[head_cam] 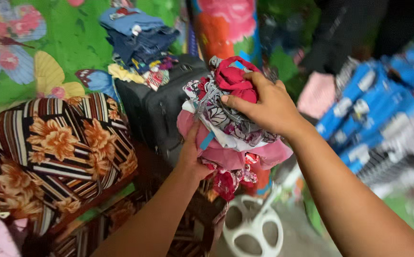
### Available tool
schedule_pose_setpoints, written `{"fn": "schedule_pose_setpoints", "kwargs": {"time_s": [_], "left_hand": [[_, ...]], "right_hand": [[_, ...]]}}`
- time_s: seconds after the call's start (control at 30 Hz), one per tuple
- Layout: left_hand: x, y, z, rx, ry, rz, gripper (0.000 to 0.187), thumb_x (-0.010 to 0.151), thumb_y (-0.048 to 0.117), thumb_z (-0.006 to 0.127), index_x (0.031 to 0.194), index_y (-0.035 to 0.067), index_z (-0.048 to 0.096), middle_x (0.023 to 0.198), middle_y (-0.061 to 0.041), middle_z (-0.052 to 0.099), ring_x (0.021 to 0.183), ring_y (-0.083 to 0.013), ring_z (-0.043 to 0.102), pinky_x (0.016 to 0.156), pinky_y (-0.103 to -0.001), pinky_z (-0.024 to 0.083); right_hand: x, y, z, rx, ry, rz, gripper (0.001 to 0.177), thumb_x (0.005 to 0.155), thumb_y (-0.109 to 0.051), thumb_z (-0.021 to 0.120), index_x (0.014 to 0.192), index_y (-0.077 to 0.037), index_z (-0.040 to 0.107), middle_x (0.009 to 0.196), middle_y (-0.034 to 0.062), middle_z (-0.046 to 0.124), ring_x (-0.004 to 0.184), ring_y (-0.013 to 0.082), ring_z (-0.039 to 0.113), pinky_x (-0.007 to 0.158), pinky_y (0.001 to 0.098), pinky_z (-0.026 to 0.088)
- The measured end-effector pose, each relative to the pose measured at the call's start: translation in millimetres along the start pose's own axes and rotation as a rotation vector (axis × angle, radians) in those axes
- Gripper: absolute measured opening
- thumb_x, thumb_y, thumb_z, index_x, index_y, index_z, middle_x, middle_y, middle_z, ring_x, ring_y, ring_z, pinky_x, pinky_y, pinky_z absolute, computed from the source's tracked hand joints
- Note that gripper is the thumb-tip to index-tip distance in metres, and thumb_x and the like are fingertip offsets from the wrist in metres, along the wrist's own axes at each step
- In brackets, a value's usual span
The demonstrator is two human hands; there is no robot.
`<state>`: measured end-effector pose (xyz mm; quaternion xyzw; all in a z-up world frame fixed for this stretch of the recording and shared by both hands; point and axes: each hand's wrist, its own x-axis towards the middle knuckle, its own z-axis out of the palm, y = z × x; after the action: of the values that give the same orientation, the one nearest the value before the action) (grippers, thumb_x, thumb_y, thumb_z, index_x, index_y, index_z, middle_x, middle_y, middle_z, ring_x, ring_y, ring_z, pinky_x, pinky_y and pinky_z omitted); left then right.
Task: The person picks up several garments including denim shorts and patterned clothing from chairs, gathers them into a stack, and places the stack onto a suitcase.
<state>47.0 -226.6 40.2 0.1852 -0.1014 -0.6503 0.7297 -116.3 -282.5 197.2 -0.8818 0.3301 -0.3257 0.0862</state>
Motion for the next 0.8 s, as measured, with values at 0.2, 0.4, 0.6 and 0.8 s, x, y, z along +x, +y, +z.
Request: {"fn": "schedule_pose_setpoints", "kwargs": {"time_s": [0.2, 0.4, 0.6, 0.8], "left_hand": [[66, 28, 18, 0.033, 0.0, 0.161, 0.064, 0.083, 0.055, 0.07, 0.135, 0.018, 0.065, 0.134, -0.007, 0.07, 0.122, -0.0305, 0.065, 0.108, -0.054, 0.049], [113, 58, 17, 0.126, 0.074, 0.129, 0.068, 0.083, 0.063, 0.064, 0.134, 0.019, 0.067, 0.13, -0.005, 0.073, 0.124, -0.0278, 0.065, 0.106, -0.052, 0.048], [156, 78, 11, 0.235, 0.342, 0.131, 0.07, 0.076, 0.072, 0.061, 0.127, 0.025, 0.071, 0.13, -0.004, 0.072, 0.122, -0.0278, 0.061, 0.1, -0.053, 0.04], [211, 106, 5, 0.12, 0.242, 0.114, 0.073, 0.075, 0.071, 0.066, 0.128, 0.021, 0.072, 0.132, -0.006, 0.072, 0.122, -0.0285, 0.066, 0.105, -0.053, 0.046]], "right_hand": [[72, 34, 4, 0.055, 0.024, -0.102, 0.083, 0.075, -0.069, 0.073, 0.135, -0.013, 0.062, 0.118, 0.0198, 0.071, 0.113, 0.04, 0.058, 0.1, 0.0455, 0.045], [128, 52, 23, 0.091, 0.032, -0.12, 0.076, 0.074, -0.069, 0.072, 0.129, -0.017, 0.068, 0.118, 0.0164, 0.072, 0.112, 0.0388, 0.06, 0.098, 0.0471, 0.046], [182, 84, 66, 0.076, 0.092, -0.262, 0.079, 0.078, -0.068, 0.076, 0.13, -0.01, 0.065, 0.114, 0.0204, 0.072, 0.108, 0.0423, 0.061, 0.094, 0.0493, 0.048], [237, 92, 81, 0.082, 0.076, -0.261, 0.081, 0.075, -0.069, 0.074, 0.132, -0.012, 0.065, 0.114, 0.0215, 0.072, 0.104, 0.0431, 0.065, 0.093, 0.0508, 0.051]]}}
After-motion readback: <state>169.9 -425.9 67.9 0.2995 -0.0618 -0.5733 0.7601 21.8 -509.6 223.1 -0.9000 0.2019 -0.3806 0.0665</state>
